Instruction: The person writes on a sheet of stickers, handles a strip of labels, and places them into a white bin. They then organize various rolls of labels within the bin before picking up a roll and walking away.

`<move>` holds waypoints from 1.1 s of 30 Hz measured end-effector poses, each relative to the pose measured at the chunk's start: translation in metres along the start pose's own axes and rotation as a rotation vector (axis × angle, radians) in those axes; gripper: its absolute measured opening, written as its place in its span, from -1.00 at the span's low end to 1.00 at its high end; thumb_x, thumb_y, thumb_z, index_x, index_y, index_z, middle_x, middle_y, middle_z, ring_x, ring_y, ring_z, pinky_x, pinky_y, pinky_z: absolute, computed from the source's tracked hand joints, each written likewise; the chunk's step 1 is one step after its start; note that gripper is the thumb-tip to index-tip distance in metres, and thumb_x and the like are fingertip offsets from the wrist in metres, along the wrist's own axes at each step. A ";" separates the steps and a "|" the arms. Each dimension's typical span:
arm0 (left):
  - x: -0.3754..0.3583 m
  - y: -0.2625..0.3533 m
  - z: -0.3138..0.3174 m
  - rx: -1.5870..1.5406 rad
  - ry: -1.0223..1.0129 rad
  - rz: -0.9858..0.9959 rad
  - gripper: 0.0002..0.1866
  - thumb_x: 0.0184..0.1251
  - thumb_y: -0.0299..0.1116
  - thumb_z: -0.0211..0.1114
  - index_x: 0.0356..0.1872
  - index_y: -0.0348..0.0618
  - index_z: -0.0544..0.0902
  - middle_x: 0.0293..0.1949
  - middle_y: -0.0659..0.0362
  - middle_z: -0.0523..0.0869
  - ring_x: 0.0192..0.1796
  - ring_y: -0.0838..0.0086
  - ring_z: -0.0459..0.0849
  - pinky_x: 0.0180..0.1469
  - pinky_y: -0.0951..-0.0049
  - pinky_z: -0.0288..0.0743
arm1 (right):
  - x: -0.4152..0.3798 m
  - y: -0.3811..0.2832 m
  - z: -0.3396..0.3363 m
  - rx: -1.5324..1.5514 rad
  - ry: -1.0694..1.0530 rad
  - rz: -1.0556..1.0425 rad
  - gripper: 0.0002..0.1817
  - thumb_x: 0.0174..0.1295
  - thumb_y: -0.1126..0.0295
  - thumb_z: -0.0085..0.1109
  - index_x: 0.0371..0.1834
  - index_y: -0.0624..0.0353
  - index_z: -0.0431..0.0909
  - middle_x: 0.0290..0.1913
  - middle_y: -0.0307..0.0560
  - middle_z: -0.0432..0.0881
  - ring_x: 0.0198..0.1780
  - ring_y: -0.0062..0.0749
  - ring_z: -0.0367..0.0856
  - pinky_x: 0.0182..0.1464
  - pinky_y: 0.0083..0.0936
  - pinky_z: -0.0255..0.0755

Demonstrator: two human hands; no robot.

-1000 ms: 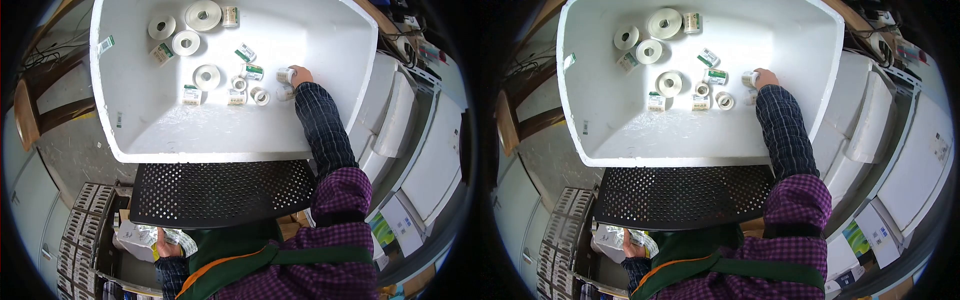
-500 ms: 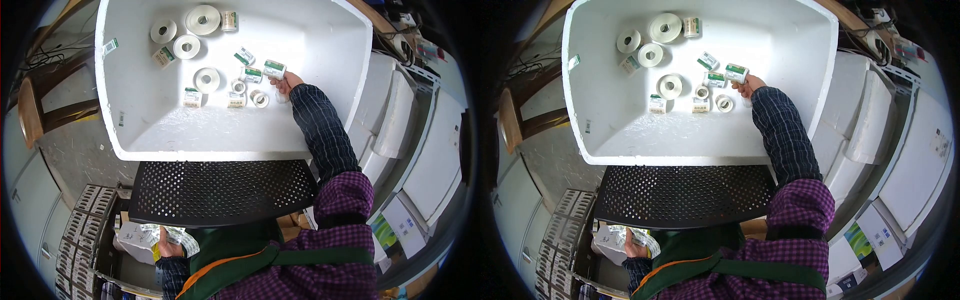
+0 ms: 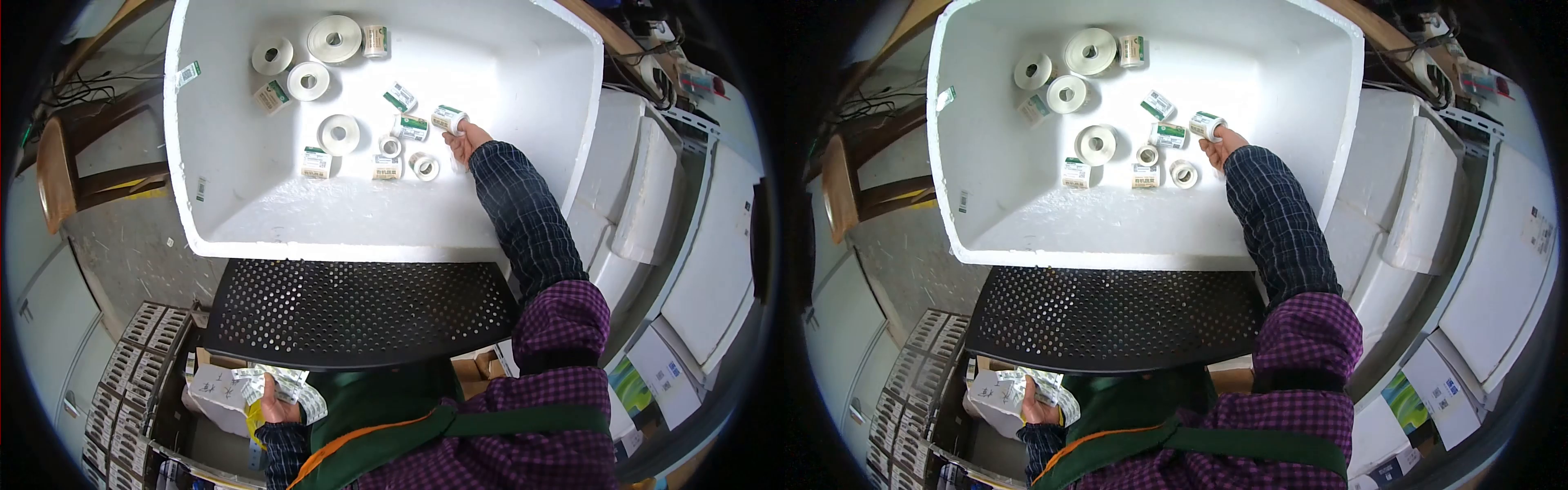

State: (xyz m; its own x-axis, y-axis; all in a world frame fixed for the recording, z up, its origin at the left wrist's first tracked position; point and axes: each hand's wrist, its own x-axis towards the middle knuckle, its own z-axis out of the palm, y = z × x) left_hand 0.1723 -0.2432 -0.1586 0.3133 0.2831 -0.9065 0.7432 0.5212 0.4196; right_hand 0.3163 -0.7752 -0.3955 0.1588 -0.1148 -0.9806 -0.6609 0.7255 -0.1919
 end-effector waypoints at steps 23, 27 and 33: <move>0.003 -0.001 -0.003 0.031 0.019 -0.027 -0.56 0.29 -0.39 0.17 0.19 -0.20 0.37 0.09 0.13 0.54 0.13 0.28 0.50 0.23 0.19 0.33 | 0.019 -0.017 -0.013 -0.521 0.183 -0.192 -0.74 0.28 0.33 -0.07 -0.23 0.30 0.55 -0.49 -0.05 0.64 -0.74 -0.72 0.31 -0.73 -0.72 0.24; 0.003 -0.001 0.002 0.037 0.024 -0.016 -0.56 0.30 -0.38 0.17 0.18 -0.22 0.37 0.09 0.12 0.54 0.13 0.28 0.50 0.24 0.19 0.32 | 0.015 -0.010 -0.008 -0.136 0.026 -0.012 -0.70 0.34 0.30 -0.08 -0.09 0.35 0.45 -0.44 -0.12 0.57 -0.76 -0.86 0.15 -0.73 -0.85 0.22; 0.004 0.000 0.002 0.024 0.026 -0.020 -0.57 0.30 -0.38 0.18 0.18 -0.19 0.39 0.10 0.14 0.54 0.13 0.30 0.50 0.23 0.19 0.33 | 0.001 -0.010 0.006 -0.022 -0.036 0.080 -0.70 0.37 0.33 -0.12 -0.09 0.41 0.43 -0.42 -0.07 0.57 -0.78 -0.95 0.18 -0.78 -1.00 0.25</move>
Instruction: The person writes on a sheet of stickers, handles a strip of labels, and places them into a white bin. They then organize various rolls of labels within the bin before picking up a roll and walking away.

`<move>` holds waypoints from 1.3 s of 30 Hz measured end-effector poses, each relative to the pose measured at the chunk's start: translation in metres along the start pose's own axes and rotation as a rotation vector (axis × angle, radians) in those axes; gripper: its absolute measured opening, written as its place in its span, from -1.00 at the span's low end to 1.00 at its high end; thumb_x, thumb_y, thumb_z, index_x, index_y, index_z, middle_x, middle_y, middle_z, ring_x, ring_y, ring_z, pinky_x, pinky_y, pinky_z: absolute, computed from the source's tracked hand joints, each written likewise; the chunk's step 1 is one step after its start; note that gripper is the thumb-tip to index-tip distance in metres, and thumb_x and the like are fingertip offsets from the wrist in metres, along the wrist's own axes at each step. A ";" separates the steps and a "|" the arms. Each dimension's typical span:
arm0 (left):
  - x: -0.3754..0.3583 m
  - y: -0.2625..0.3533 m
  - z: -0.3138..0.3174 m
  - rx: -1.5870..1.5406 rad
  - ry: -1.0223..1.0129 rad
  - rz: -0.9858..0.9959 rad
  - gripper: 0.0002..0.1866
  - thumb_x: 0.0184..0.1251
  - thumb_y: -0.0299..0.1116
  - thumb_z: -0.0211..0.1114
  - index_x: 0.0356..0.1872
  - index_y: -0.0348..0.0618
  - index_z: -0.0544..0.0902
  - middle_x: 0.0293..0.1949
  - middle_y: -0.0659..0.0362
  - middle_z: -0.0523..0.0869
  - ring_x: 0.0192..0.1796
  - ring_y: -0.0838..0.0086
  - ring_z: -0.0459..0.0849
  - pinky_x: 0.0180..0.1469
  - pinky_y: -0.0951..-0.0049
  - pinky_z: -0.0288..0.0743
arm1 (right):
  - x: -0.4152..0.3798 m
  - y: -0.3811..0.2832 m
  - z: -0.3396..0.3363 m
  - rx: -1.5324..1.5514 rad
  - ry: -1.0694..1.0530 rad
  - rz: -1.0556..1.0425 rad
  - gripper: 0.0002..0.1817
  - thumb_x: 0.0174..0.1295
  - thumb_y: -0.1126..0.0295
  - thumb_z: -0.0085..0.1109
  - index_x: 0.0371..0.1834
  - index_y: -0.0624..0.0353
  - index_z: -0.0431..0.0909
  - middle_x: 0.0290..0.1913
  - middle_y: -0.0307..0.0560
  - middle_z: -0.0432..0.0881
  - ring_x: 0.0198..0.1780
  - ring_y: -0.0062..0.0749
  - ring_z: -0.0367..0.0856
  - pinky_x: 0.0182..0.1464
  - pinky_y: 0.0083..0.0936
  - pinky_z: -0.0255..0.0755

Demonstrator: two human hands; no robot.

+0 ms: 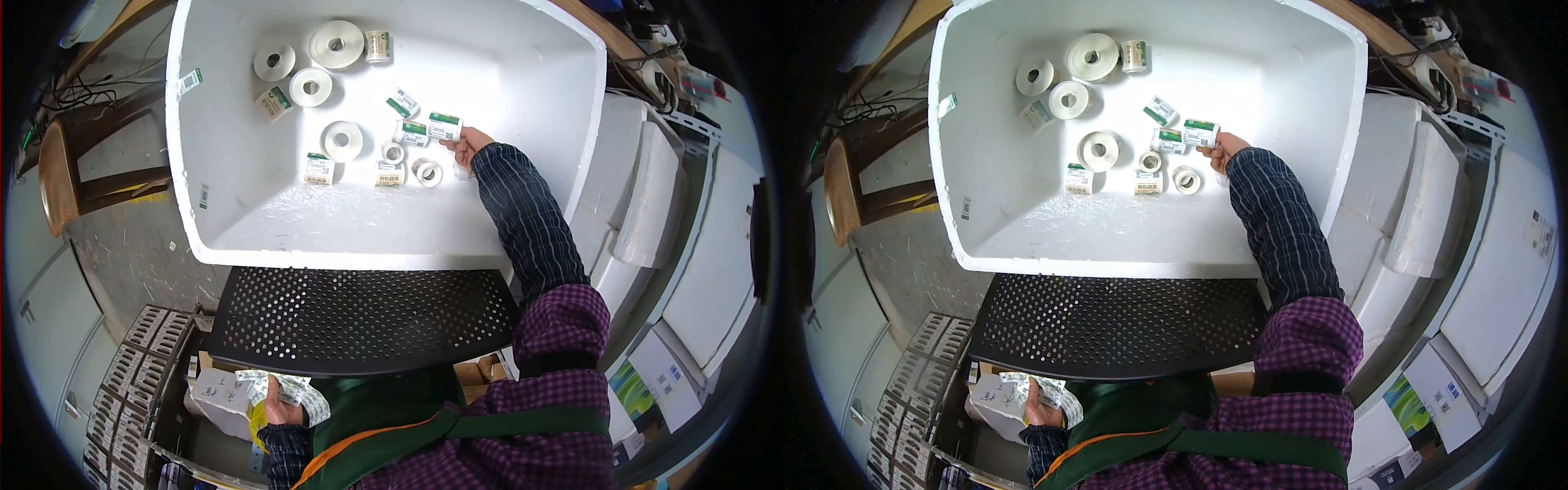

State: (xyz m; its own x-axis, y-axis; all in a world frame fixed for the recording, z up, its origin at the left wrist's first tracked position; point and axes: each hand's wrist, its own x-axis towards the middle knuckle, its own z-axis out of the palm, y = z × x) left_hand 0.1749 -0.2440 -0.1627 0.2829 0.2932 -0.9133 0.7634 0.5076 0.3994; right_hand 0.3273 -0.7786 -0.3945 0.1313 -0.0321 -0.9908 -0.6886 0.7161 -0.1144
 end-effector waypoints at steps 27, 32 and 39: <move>0.005 0.005 0.008 0.044 -0.028 -0.022 -0.55 0.29 -0.35 0.17 0.19 -0.25 0.38 0.09 0.14 0.54 0.09 0.31 0.51 0.18 0.24 0.35 | 0.011 -0.001 -0.018 -0.672 0.433 -0.245 -0.64 0.20 0.13 0.11 -0.32 0.27 0.62 -0.37 -0.09 0.68 -0.62 -0.59 0.43 -0.56 -0.61 0.37; 0.007 0.005 0.006 0.014 -0.013 -0.038 -0.57 0.31 -0.36 0.15 0.18 -0.26 0.39 0.08 0.14 0.55 0.09 0.31 0.52 0.17 0.26 0.36 | -0.001 0.008 -0.020 -1.333 0.570 -0.417 -0.24 -0.03 -0.18 0.22 0.04 0.29 0.49 -0.06 0.15 0.61 -0.08 -0.19 0.62 0.03 -0.44 0.46; 0.008 0.006 0.008 -0.026 0.002 -0.062 -0.59 0.33 -0.38 0.14 0.17 -0.26 0.40 0.08 0.14 0.55 0.08 0.31 0.52 0.16 0.24 0.37 | 0.001 0.040 -0.009 -1.697 0.635 -0.226 -0.17 -0.08 -0.04 0.33 0.19 0.23 0.27 0.11 0.18 0.39 0.16 -0.06 0.41 0.17 -0.29 0.38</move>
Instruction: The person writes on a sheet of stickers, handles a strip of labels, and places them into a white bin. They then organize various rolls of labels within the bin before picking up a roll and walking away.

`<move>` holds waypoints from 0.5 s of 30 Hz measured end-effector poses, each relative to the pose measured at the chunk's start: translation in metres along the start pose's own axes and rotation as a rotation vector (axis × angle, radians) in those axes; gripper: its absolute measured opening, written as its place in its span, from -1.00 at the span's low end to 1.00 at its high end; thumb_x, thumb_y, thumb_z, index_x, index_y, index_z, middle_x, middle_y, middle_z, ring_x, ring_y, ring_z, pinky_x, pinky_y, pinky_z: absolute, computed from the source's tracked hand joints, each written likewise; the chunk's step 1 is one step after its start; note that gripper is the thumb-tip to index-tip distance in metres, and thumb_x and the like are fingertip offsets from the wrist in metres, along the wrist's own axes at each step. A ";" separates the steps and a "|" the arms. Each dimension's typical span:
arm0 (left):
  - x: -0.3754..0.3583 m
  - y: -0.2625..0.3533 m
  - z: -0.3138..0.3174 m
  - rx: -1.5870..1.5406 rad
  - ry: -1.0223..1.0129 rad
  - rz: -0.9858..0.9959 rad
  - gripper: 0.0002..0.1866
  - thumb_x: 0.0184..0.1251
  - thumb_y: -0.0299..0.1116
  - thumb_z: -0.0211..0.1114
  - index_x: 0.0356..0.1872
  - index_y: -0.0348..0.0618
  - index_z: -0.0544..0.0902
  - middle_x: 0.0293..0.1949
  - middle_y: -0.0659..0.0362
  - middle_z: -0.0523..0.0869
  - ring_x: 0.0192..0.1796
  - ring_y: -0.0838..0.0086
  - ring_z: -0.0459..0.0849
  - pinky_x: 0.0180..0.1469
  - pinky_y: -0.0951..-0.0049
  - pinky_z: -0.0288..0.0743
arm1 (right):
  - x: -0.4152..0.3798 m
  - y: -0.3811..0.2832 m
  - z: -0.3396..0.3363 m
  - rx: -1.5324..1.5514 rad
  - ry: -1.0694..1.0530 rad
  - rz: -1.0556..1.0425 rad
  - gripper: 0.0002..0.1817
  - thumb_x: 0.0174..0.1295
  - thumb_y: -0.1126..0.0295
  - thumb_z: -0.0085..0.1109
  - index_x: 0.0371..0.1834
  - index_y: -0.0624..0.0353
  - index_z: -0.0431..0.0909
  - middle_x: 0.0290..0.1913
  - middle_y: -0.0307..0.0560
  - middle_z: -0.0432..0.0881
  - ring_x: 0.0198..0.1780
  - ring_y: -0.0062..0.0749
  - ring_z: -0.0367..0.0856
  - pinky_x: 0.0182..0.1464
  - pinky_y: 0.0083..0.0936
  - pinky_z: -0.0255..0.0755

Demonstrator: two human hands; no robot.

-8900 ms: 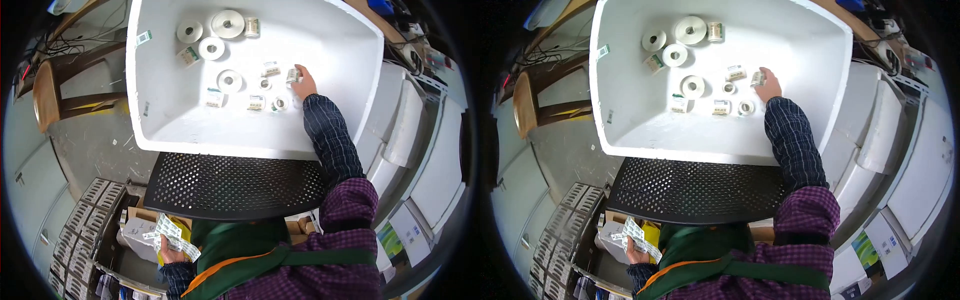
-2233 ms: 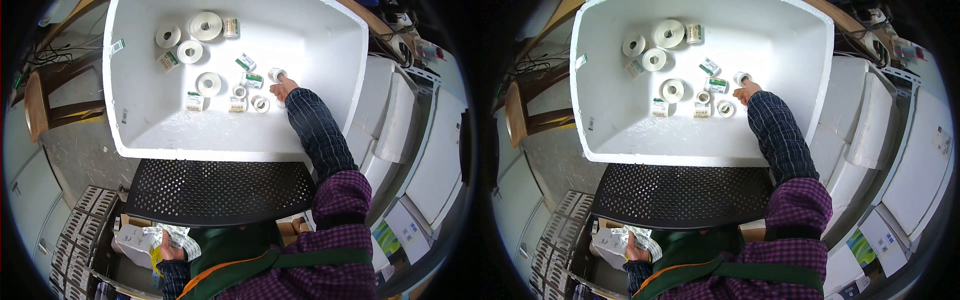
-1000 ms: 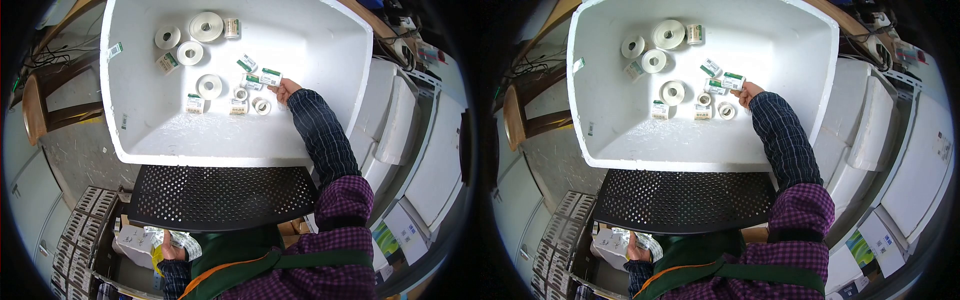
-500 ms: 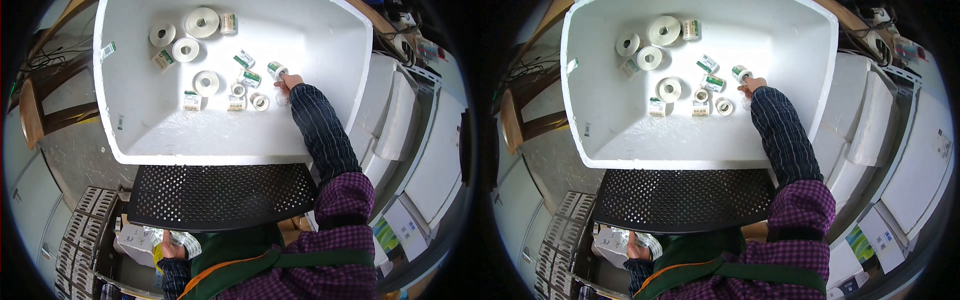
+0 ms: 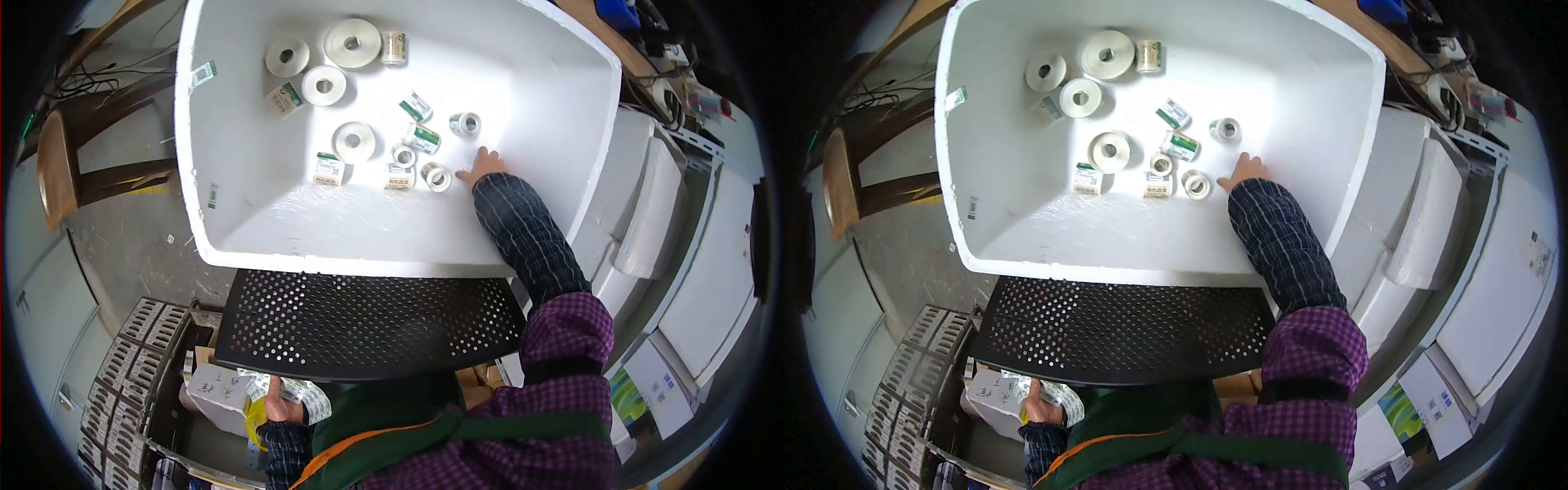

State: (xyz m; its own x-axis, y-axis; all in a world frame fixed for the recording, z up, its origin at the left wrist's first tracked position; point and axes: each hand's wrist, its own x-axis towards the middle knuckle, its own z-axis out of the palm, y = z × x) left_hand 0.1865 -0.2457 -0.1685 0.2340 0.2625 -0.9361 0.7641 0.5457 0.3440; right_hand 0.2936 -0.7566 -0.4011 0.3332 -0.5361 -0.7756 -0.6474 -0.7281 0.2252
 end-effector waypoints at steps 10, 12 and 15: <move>0.004 0.001 -0.004 0.006 -0.029 0.031 -0.60 0.35 -0.34 0.13 0.16 -0.26 0.42 0.11 0.13 0.54 0.11 0.31 0.52 0.19 0.23 0.36 | -0.007 0.022 -0.016 0.419 -0.042 -0.429 -0.30 -0.10 0.45 0.30 0.20 0.11 0.26 0.11 0.08 0.42 0.17 -0.17 0.44 0.16 -0.34 0.41; 0.006 -0.001 -0.006 0.013 -0.047 0.039 -0.61 0.35 -0.33 0.12 0.16 -0.26 0.42 0.10 0.13 0.55 0.11 0.31 0.52 0.19 0.24 0.36 | -0.028 0.009 -0.029 0.803 -0.089 -0.634 -0.28 -0.08 0.68 0.17 0.24 0.05 0.22 0.18 -0.01 0.35 0.25 -0.21 0.35 0.28 -0.30 0.35; 0.002 0.003 0.004 0.015 -0.046 0.024 -0.60 0.35 -0.33 0.13 0.16 -0.27 0.42 0.10 0.14 0.55 0.11 0.31 0.52 0.19 0.24 0.36 | -0.051 -0.012 -0.047 0.917 -0.109 -0.724 -0.26 -0.07 0.72 0.14 0.26 0.04 0.18 0.25 -0.02 0.26 0.33 -0.20 0.24 0.35 -0.24 0.24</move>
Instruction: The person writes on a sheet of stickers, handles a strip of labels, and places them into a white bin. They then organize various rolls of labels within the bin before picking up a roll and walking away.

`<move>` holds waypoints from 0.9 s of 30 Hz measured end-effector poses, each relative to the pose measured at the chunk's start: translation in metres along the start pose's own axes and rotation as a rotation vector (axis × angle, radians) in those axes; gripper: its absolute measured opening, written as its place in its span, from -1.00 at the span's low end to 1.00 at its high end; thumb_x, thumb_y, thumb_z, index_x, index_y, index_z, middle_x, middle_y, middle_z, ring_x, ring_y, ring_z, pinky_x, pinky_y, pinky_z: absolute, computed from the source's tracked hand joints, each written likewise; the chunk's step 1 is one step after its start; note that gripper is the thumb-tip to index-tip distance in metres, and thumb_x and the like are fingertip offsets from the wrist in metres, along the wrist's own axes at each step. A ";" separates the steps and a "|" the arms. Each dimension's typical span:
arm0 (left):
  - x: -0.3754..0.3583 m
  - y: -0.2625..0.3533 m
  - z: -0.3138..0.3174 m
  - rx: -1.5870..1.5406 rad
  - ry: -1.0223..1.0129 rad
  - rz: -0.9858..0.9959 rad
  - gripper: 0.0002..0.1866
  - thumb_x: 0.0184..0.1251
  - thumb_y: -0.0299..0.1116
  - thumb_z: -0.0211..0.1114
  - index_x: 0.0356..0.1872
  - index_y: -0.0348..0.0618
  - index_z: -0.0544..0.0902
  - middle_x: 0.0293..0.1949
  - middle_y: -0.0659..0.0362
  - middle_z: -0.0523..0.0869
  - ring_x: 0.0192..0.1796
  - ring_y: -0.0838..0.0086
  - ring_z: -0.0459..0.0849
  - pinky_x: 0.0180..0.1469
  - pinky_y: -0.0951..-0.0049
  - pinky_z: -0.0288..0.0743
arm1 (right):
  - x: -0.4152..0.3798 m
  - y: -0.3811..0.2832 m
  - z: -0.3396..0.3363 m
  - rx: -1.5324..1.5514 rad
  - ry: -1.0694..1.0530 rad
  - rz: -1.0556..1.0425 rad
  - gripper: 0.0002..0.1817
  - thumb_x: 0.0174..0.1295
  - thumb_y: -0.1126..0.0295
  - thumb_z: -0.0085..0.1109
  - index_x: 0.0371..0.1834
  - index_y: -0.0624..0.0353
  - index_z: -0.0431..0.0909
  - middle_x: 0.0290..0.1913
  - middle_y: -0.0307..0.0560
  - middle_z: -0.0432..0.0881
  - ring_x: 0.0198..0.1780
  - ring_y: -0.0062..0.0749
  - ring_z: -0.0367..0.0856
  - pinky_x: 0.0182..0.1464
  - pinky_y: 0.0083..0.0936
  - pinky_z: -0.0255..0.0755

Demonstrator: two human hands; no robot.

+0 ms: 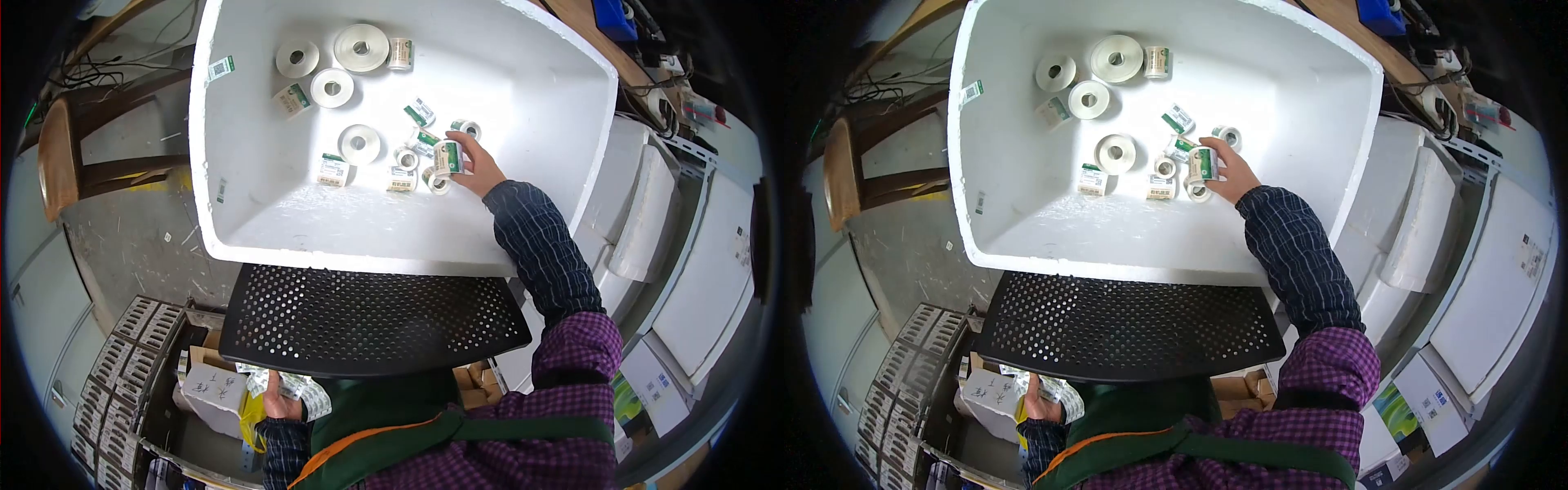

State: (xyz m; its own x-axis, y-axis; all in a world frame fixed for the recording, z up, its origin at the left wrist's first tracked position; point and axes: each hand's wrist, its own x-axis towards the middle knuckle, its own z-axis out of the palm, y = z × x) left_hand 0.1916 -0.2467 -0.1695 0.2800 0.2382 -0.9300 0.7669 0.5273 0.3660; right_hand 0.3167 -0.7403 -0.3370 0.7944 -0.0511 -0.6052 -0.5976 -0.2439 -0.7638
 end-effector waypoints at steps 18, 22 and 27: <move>0.007 0.000 -0.013 -0.034 -0.003 -0.005 -0.58 0.30 -0.36 0.19 0.16 -0.22 0.42 0.08 0.15 0.56 0.10 0.31 0.53 0.19 0.21 0.36 | 0.020 -0.011 0.042 1.456 -0.262 0.407 -0.44 0.40 0.12 -0.35 0.31 0.31 0.00 0.18 0.23 0.27 0.22 0.04 0.32 0.27 -0.21 0.31; 0.007 0.000 -0.014 -0.028 0.007 0.008 -0.58 0.30 -0.36 0.19 0.16 -0.23 0.42 0.08 0.15 0.56 0.10 0.32 0.53 0.19 0.22 0.37 | 0.021 -0.019 0.051 1.728 -0.394 0.303 -0.44 0.37 0.17 -0.27 0.29 0.36 0.03 0.18 0.25 0.27 0.28 0.04 0.23 0.37 -0.18 0.14; 0.009 0.001 -0.016 -0.041 0.024 -0.006 -0.57 0.29 -0.37 0.20 0.16 -0.21 0.42 0.08 0.16 0.56 0.09 0.32 0.53 0.19 0.21 0.36 | 0.021 -0.044 0.059 1.476 -0.269 0.401 -0.43 0.30 0.30 -0.25 0.32 0.40 0.01 0.25 0.24 0.21 0.34 0.03 0.16 0.33 -0.21 0.15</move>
State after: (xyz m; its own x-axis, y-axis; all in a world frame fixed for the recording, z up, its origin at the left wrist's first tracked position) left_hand 0.1857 -0.2313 -0.1767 0.2612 0.2539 -0.9313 0.7438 0.5620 0.3618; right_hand 0.3530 -0.6736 -0.3295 0.6163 0.3313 -0.7144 -0.4600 0.8878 0.0149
